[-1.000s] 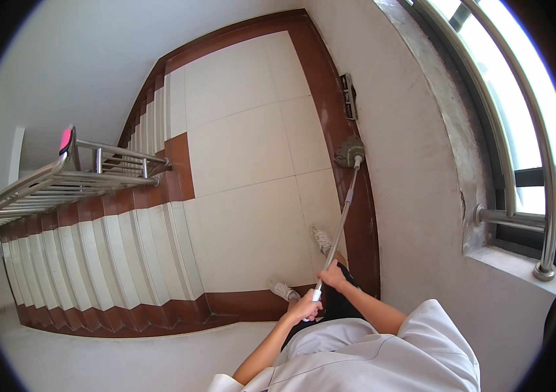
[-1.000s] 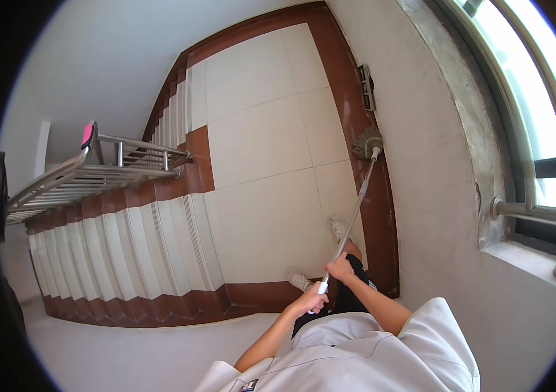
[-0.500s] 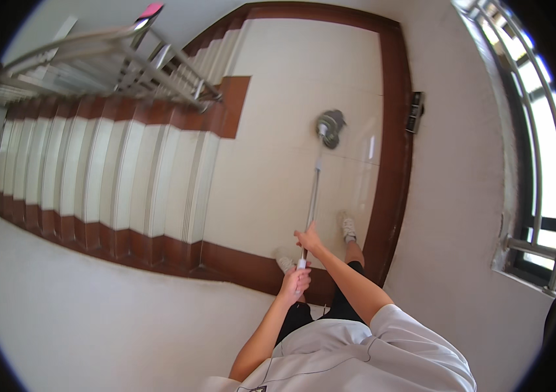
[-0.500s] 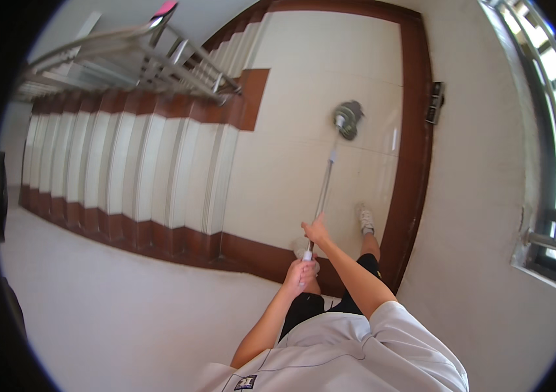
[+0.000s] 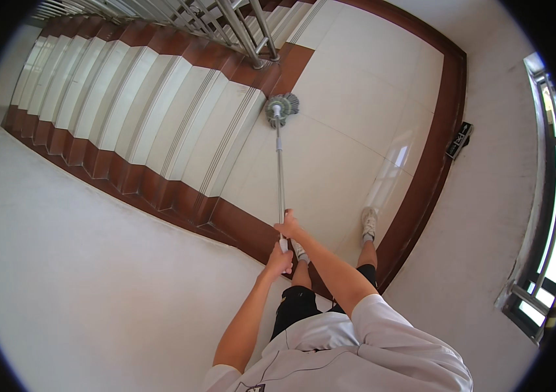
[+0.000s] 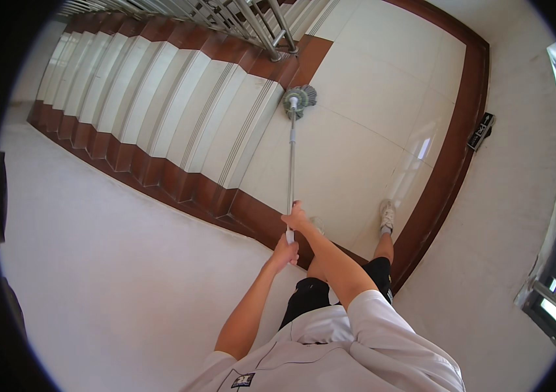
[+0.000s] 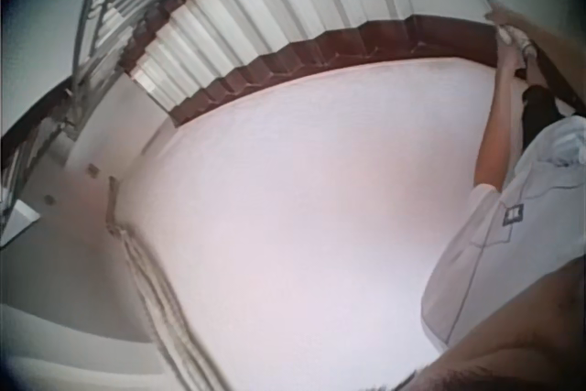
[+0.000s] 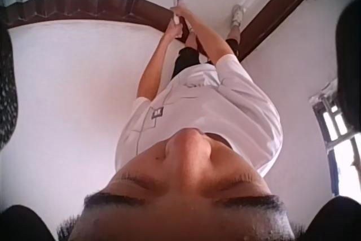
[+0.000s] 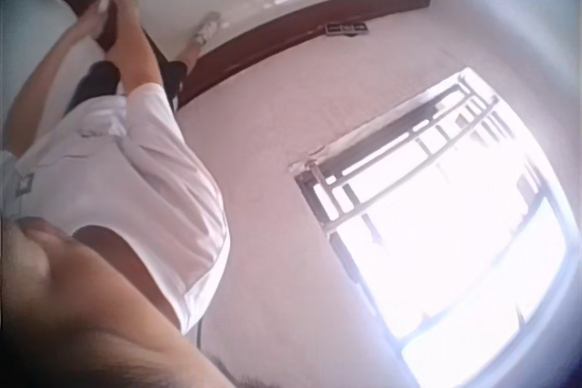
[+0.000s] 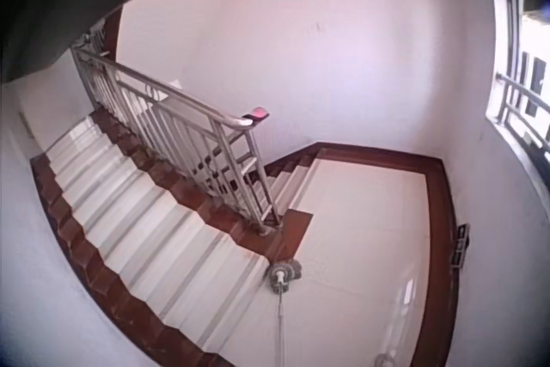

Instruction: The person mops the tiled floor of a stairwell landing using a mop. After finishing the floor, they wipe the metal handrail with a pink cloth.

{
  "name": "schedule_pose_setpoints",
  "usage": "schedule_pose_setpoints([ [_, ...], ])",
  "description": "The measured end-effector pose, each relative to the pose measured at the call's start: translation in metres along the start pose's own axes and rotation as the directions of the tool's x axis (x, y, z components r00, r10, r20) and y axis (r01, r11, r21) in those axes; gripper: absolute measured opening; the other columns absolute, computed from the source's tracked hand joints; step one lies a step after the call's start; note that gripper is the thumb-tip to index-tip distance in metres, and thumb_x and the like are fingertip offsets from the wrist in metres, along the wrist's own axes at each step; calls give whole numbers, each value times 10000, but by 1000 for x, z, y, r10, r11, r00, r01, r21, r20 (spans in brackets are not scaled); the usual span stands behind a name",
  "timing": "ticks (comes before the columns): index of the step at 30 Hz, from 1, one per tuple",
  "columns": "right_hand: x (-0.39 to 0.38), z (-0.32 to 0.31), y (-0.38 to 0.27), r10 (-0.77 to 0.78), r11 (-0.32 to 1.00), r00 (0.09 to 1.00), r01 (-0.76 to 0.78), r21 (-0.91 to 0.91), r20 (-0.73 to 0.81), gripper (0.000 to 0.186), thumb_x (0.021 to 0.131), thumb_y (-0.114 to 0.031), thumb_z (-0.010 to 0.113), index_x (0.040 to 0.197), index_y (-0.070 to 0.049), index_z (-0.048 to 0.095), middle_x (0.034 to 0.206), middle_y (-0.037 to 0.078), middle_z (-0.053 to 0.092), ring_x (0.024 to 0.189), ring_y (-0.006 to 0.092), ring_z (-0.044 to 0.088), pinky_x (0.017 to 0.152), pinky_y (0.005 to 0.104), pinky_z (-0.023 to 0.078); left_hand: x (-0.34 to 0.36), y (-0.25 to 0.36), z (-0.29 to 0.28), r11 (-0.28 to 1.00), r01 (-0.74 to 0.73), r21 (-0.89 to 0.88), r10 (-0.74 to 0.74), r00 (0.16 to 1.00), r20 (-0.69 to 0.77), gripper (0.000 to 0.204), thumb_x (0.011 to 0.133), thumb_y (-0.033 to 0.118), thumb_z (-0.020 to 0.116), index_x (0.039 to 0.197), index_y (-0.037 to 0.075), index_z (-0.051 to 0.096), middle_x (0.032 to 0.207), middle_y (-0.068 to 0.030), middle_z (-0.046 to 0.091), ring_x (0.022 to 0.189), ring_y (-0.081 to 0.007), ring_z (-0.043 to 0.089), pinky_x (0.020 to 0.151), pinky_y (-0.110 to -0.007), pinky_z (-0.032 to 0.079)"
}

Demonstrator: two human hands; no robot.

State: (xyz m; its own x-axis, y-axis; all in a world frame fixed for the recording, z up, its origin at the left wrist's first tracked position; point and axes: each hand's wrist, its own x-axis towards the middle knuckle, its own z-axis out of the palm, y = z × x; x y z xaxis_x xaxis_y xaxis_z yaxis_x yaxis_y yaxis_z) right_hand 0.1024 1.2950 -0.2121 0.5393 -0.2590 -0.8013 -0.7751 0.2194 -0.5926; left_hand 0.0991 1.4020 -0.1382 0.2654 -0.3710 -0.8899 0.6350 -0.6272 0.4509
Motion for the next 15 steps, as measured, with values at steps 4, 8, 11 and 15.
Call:
schedule_pose_setpoints([
  [4,11,-26,54,-153,988,955,155,-12,-253,793,608,-173,622,1223,16,157,894,265,551,807,364,570,723,400,463,-25,1,28,939,7,344,-35,997,74,276,744,31,411,984,58,279,624,-41,390,435,-97,401,344,-243,355],
  [8,-14,-93,118,-10,993,906,59,103,-423,914,610,-161,601,1298,-15,17,894,267,551,860,374,553,761,403,446,-42,-6,89,922,94,377,-201,946,256,337,747,30,412,1046,88,269,625,-25,381,432,-83,388,330,-224,349],
  [11,-45,-161,171,159,981,898,-98,166,-411,959,626,-187,585,1315,-47,-67,910,276,552,854,382,558,771,409,442,-35,-22,141,902,193,386,-348,855,385,337,745,11,413,1021,155,283,599,-2,334,410,-68,329,328,-199,288],
  [15,-94,-241,224,309,947,811,-211,243,-498,956,634,-196,577,1314,-54,-80,957,284,540,892,374,550,789,393,434,-8,-10,208,784,542,303,-604,553,573,159,788,33,411,854,149,325,515,37,288,375,-37,286,316,-169,216],
])
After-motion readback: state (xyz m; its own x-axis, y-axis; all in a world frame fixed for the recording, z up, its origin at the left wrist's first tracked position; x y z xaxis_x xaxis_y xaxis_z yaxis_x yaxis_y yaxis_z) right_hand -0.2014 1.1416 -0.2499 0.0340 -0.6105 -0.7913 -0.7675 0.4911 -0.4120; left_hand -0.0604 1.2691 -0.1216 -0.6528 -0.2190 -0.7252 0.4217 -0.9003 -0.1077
